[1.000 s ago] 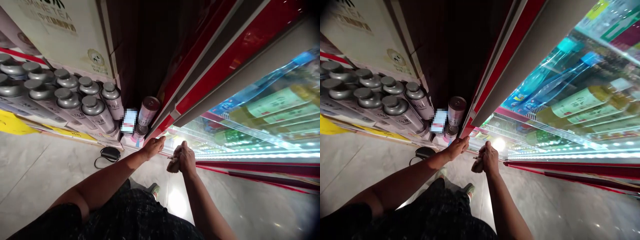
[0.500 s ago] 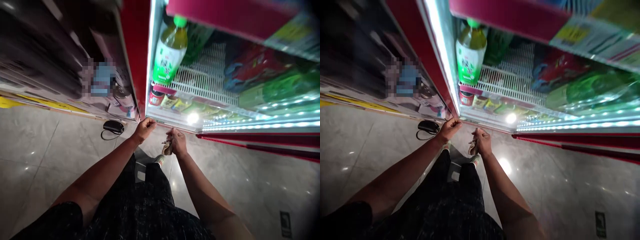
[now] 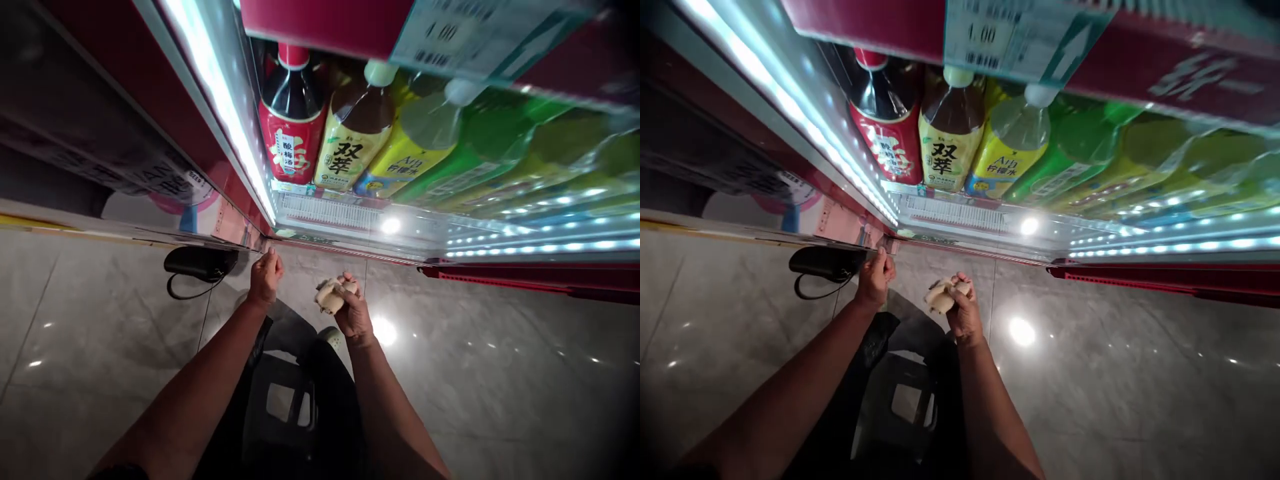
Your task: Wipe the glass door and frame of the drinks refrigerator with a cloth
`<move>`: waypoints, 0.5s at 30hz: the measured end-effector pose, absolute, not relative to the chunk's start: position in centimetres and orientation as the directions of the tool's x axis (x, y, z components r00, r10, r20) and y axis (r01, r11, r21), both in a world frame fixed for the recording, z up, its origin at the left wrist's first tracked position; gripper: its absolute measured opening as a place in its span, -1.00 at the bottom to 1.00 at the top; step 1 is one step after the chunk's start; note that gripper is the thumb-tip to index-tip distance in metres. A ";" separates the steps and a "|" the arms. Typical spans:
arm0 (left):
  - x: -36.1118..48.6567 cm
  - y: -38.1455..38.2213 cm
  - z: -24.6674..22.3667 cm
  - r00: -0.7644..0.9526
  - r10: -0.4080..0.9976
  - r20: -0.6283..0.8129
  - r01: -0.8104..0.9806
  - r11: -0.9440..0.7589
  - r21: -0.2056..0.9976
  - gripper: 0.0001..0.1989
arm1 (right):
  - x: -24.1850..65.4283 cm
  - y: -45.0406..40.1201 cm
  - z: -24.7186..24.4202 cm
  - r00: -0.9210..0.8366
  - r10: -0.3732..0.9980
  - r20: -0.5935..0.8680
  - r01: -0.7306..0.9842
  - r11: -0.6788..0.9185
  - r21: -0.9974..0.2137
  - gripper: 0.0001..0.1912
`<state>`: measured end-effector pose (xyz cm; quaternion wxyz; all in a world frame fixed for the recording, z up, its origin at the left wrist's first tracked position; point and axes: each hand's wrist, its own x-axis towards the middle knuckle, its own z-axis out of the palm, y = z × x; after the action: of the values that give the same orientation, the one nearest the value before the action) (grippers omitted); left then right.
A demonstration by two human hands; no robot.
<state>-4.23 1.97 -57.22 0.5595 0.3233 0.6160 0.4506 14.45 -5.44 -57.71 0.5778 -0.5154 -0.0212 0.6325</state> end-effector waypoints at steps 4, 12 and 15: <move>-4.4 2.8 -62.8 -0.259 0.905 -0.338 -0.100 0.323 0.941 -0.41 | 13.9 -4.0 -62.5 0.143 0.774 -0.617 -0.770 -0.304 -0.560 -0.62; -5.4 6.2 -67.9 -0.306 0.928 -0.214 -0.147 0.176 0.973 -0.54 | 9.1 3.3 -63.6 0.104 0.995 -0.007 -0.392 0.035 -0.919 -0.80; -5.7 6.9 -67.9 -0.303 0.936 -0.177 -0.139 0.140 0.980 -0.54 | 9.2 4.0 -61.5 0.090 0.849 0.520 0.033 0.519 -0.854 -0.80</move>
<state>-5.71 6.91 -67.90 0.4808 0.3424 0.5821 0.5593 9.16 3.99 -61.49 0.6380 -0.3714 -0.5938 0.3200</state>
